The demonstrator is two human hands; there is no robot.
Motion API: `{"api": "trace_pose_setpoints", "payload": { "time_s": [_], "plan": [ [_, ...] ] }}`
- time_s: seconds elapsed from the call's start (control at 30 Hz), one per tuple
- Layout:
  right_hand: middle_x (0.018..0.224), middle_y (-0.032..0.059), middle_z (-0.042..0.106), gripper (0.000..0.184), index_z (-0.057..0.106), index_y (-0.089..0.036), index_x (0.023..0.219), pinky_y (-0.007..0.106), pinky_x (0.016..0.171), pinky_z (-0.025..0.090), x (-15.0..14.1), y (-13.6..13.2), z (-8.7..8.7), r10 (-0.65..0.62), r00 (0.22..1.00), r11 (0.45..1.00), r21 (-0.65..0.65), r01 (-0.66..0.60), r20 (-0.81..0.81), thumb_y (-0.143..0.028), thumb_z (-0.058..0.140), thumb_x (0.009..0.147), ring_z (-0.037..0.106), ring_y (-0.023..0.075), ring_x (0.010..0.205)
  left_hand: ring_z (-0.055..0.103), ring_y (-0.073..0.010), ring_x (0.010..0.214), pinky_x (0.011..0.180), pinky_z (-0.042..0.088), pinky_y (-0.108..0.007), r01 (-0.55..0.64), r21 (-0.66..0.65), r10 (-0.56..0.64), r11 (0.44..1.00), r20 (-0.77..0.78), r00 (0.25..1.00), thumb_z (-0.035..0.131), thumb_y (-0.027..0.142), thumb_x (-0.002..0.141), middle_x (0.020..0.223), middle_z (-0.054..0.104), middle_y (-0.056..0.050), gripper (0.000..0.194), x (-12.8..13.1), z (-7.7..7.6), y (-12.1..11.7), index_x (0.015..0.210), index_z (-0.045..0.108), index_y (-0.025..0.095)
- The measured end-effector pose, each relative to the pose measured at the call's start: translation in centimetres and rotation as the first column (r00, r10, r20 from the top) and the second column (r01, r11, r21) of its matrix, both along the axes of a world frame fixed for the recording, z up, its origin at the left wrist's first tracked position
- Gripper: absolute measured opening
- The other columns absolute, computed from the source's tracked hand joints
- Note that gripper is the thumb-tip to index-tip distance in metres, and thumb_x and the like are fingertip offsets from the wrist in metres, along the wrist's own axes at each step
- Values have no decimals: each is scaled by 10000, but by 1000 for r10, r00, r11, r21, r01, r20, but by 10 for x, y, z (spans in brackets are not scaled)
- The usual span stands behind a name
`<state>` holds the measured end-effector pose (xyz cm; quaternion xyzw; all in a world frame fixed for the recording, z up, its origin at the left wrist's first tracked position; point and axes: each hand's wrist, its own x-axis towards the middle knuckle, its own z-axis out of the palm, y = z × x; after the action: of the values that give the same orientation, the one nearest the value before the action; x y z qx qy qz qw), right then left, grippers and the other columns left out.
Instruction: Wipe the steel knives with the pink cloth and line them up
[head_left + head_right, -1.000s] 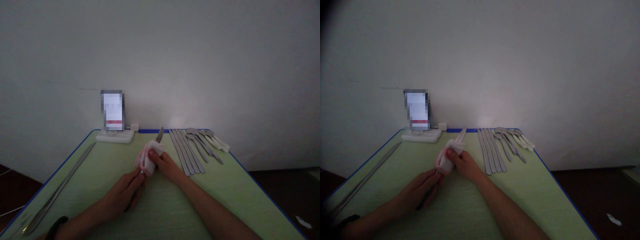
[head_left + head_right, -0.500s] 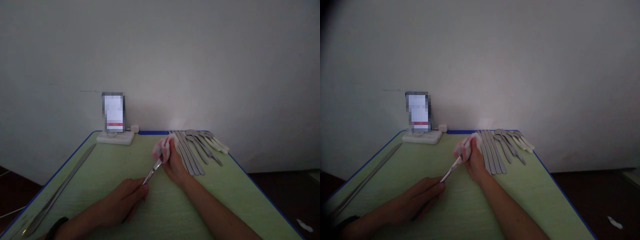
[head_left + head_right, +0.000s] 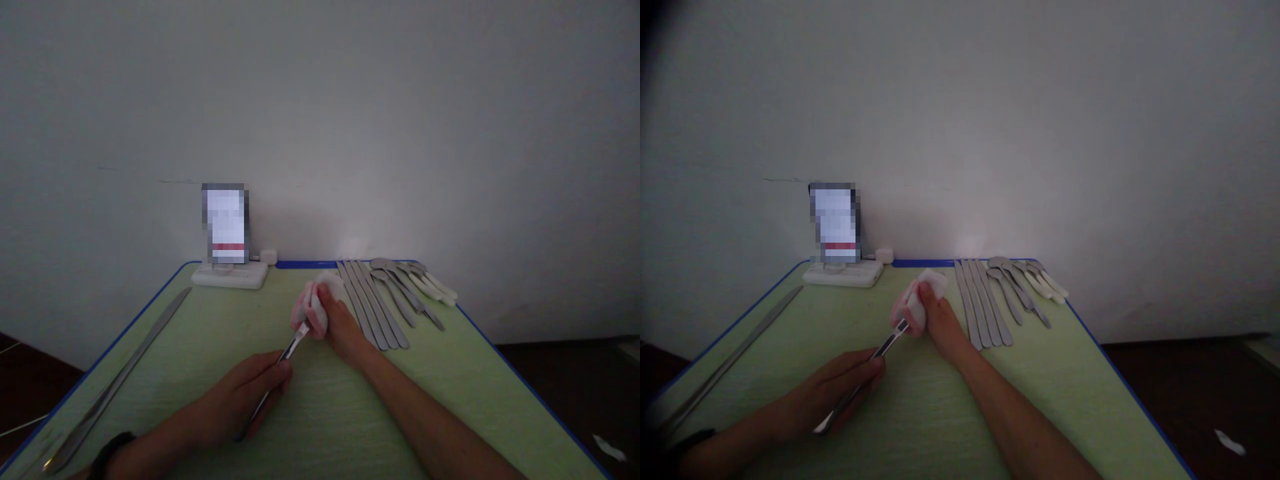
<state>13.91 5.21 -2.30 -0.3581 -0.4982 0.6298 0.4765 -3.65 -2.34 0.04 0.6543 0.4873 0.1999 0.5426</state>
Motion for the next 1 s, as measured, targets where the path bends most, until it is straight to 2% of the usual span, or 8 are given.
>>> {"api": "trace_pose_setpoints", "payload": {
  "time_s": [0.17, 0.33, 0.5, 0.57, 0.67, 0.8, 0.9, 1.0],
  "plan": [
    [558, -10, 498, 509, 545, -169, 622, 244, 529, 346, -5, -9, 7, 73, 988, 995, 52, -80, 136, -653, 463, 757, 441, 107, 528, 402, -102, 407, 448, 348, -204, -38, -73, 41, 997, 40, 998, 372, 596, 833, 410, 436, 55, 458, 2, -2, 0, 677, 528, 195],
    [581, -12, 512, 496, 563, -169, 641, 242, 534, 338, -10, -15, 10, 59, 986, 998, 23, -63, 154, -660, 530, 700, 443, 107, 553, 384, -90, 392, 447, 347, -197, -39, -50, 43, 998, 85, 995, 377, 580, 846, 417, 430, 70, 430, 4, -6, 1, 700, 502, 197],
    [463, -39, 449, 502, 523, -171, 589, 225, 410, 245, -6, -8, 11, -83, 997, 991, -103, 83, 9, -661, 535, 697, 367, 77, 428, 408, -87, 410, 497, 380, -189, 6, -15, -5, 1000, 81, 997, 357, 526, 883, 403, 432, 77, 409, 4, -10, 1, 674, 467, 192],
    [411, -66, 407, 465, 516, -178, 608, 218, 365, 200, -4, -4, 10, -97, 991, 983, -166, 81, -93, -632, 571, 691, 301, 59, 357, 439, -93, 433, 535, 400, -194, 7, 4, -7, 1000, 103, 995, 314, 501, 902, 406, 453, 67, 412, 3, -13, 1, 693, 483, 188],
    [360, -97, 354, 403, 509, -176, 601, 204, 342, 200, -3, 0, 7, -91, 972, 976, -215, 43, -218, -543, 671, 652, 246, 41, 320, 343, -88, 344, 409, 320, -193, 39, -99, -16, 994, 220, 975, 193, 499, 910, 386, 435, 75, 460, 2, -20, 6, 787, 509, 187],
    [421, -90, 434, 368, 535, -171, 641, 180, 359, 269, -1, 2, 8, -185, 921, 952, -295, 81, -343, -475, 740, 601, 334, 38, 359, 326, -80, 370, 406, 265, -185, 29, -84, -6, 996, 264, 964, 217, 425, 896, 427, 424, 75, 410, 0, -24, 14, 888, 536, 167],
    [473, -88, 482, 333, 547, -183, 694, 169, 364, 296, 1, 4, 10, -269, 867, 924, -367, 109, -419, -445, 738, 619, 381, 39, 377, 330, -81, 401, 425, 259, -190, 31, -19, -26, 999, 228, 973, 253, 399, 888, 466, 419, 76, 397, 0, -21, 16, 989, 550, 156],
    [462, -92, 481, 292, 521, -187, 670, 159, 355, 301, 4, 7, 11, -334, 813, 896, -430, 116, -477, -400, 719, 652, 385, 36, 364, 284, -82, 406, 417, 226, -198, 30, -25, -23, 999, 224, 974, 269, 432, 891, 478, 376, 86, 421, 1, -18, 14, 1058, 532, 149]
  ]
}}
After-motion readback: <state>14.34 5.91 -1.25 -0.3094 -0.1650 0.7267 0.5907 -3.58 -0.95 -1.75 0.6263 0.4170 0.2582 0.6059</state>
